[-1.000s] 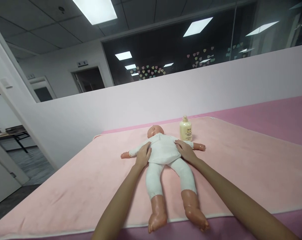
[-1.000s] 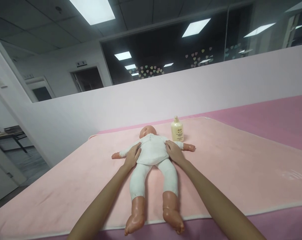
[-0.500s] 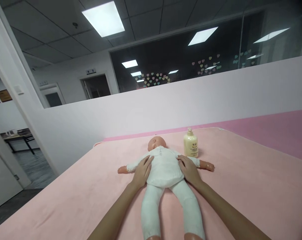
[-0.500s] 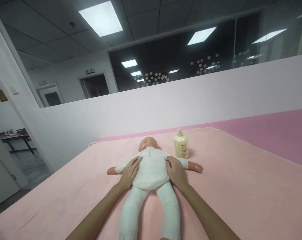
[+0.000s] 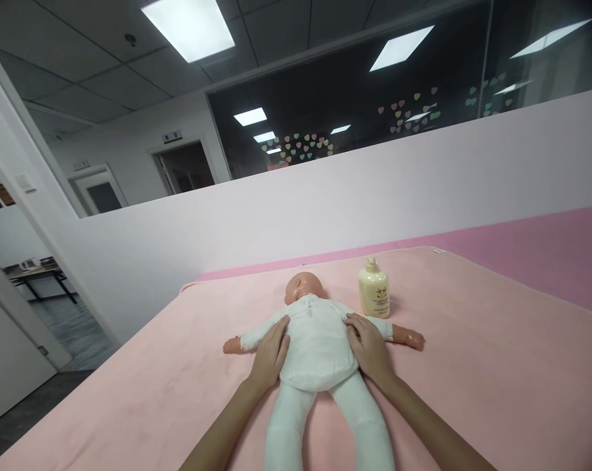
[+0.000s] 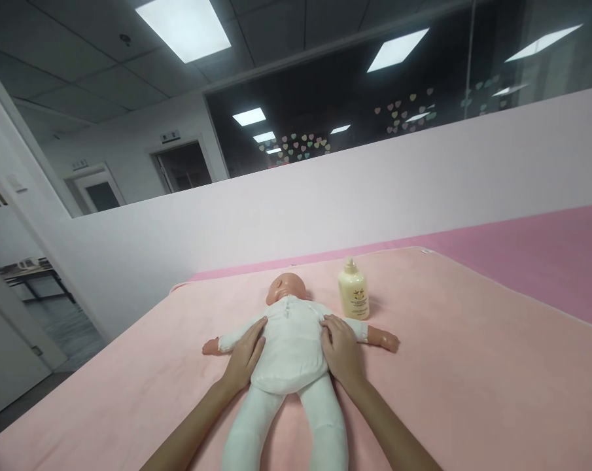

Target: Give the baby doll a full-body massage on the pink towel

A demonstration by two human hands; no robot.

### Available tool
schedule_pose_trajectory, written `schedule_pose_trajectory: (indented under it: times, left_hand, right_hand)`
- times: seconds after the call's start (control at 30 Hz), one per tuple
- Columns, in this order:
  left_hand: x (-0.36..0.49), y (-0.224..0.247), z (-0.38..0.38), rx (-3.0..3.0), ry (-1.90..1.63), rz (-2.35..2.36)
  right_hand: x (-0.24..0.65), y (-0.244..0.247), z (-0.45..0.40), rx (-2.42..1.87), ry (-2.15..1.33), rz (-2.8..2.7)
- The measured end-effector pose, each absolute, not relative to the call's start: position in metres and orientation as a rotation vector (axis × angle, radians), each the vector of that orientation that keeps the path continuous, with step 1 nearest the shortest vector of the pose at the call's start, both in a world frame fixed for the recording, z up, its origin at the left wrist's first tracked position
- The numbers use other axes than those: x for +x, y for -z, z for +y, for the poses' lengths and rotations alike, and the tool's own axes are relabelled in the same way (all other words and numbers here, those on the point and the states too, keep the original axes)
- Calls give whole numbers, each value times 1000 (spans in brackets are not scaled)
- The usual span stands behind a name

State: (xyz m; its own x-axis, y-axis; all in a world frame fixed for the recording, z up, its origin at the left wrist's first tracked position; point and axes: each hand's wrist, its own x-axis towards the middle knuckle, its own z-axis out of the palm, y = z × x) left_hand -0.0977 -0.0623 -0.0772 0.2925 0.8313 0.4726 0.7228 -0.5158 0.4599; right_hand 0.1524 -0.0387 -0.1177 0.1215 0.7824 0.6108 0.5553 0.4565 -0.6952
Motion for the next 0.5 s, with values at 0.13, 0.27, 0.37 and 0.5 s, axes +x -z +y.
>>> schedule_pose_trajectory:
  times: [0.13,0.27,0.37,0.5]
  left_hand:
    - [-99,78,-63,2361,-1019,1463]
    - [-101,81,-64,2324,-1053,1481]
    - [-102,82,-65,2342,-1105,1425]
    - [-101,80,-65,2464,-1057,1343]
  right_hand:
    - [151,119,-39,-1211,-266,-1540]
    - [152,122,-37,-1214,-276,-1545]
    - [154,123,-36,-1224,-289,-1557]
    - [155,122,-38,-1240,-302,-1567]
